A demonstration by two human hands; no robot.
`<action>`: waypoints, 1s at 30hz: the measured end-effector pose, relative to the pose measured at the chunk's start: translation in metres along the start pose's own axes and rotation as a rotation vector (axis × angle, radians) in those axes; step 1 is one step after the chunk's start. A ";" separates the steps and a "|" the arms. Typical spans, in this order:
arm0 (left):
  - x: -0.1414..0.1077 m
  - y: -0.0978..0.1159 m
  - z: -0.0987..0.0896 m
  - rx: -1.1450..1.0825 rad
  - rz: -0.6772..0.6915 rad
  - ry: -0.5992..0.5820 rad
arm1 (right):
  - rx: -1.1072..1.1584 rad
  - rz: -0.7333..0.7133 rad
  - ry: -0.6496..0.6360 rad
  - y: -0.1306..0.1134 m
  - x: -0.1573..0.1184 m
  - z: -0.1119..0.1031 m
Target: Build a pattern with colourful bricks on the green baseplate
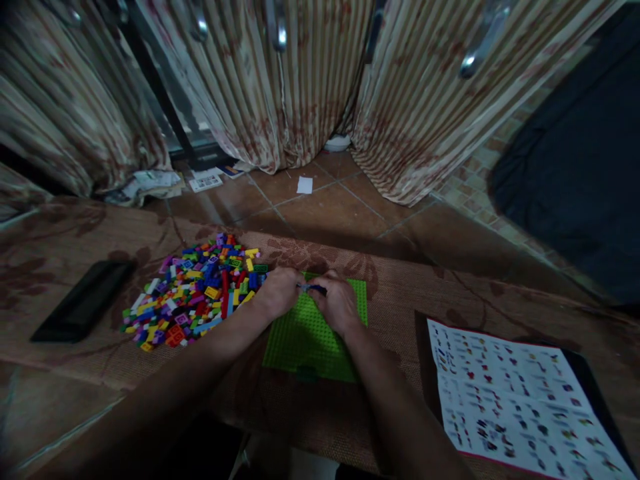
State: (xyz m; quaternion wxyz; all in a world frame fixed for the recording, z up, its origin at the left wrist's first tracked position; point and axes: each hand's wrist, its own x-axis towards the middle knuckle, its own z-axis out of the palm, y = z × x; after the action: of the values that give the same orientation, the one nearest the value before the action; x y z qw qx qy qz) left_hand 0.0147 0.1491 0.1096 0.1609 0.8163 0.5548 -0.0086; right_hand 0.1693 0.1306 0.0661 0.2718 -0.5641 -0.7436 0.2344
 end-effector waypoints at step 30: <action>-0.016 -0.023 -0.004 -0.087 0.053 0.109 | 0.088 0.147 0.185 -0.008 -0.040 -0.020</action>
State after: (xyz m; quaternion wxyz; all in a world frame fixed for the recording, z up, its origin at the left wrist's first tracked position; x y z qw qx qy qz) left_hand -0.0131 0.1437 0.1104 0.1660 0.8221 0.5407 0.0643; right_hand 0.1853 0.0912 0.0802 0.3456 -0.6239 -0.6610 0.2332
